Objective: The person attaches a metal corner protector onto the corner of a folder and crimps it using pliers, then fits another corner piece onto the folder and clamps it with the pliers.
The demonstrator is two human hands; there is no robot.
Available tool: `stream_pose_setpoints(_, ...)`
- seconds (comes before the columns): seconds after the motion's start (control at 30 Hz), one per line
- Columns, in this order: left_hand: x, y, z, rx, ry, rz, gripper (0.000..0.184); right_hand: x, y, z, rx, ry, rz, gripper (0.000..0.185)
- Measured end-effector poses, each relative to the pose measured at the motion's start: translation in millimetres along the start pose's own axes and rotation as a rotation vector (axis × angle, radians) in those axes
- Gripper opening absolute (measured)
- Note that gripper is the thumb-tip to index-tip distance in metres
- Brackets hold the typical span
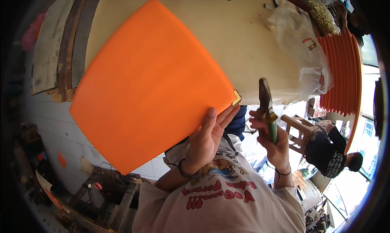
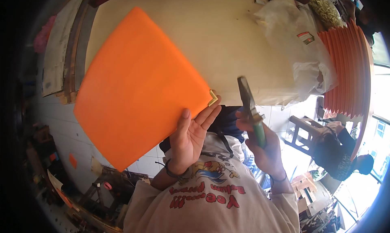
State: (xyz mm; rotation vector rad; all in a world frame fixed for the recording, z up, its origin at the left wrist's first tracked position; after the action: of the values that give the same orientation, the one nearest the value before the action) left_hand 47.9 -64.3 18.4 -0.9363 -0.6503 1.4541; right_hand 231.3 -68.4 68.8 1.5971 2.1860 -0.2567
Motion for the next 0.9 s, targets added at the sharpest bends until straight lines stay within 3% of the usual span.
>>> stream_pose_setpoints(0.07, 1.3, 3.5, 0.2, 0.006, 0.002, -0.059, 0.05, -14.4, 7.7, 10.4, 0.044, -0.085, -0.066, 0.054)
stream_pose_setpoints(0.33, 3.1, 4.5, 0.7, 0.053, 0.056, -0.031, 0.054, -20.1, 7.4, 4.0, -0.274, -0.06, -0.283, 0.05)
stream_pose_setpoints(0.47, 2.8, 5.6, -1.1, 0.047, 0.048, -0.009, 0.054, -10.2, 1.1, -10.3, -0.439, -0.061, -0.281, 0.049)
stream_pose_setpoints(0.6, 2.2, 0.5, 3.5, 0.035, 0.049, 0.006, 0.052, -9.0, 0.9, 1.0, -0.389, 0.037, -0.21, 0.05)
stream_pose_setpoints(0.9, 2.5, -2.2, 2.5, -0.008, 0.018, 0.008, 0.048, -5.8, -4.2, -0.7, -0.346, 0.036, -0.188, 0.057)
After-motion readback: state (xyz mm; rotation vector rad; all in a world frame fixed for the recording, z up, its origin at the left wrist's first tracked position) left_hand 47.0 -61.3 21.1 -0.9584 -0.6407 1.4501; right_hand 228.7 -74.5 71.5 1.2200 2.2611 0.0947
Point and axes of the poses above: each hand's wrist, its own x-axis towards the middle knuckle, its own y-axis out of the back of the hand, z = x × y, the point moved 2 cm from there along x, towards the middle knuckle, and after that the axes turned 2 degrees about -z, right-handed, at the moved point
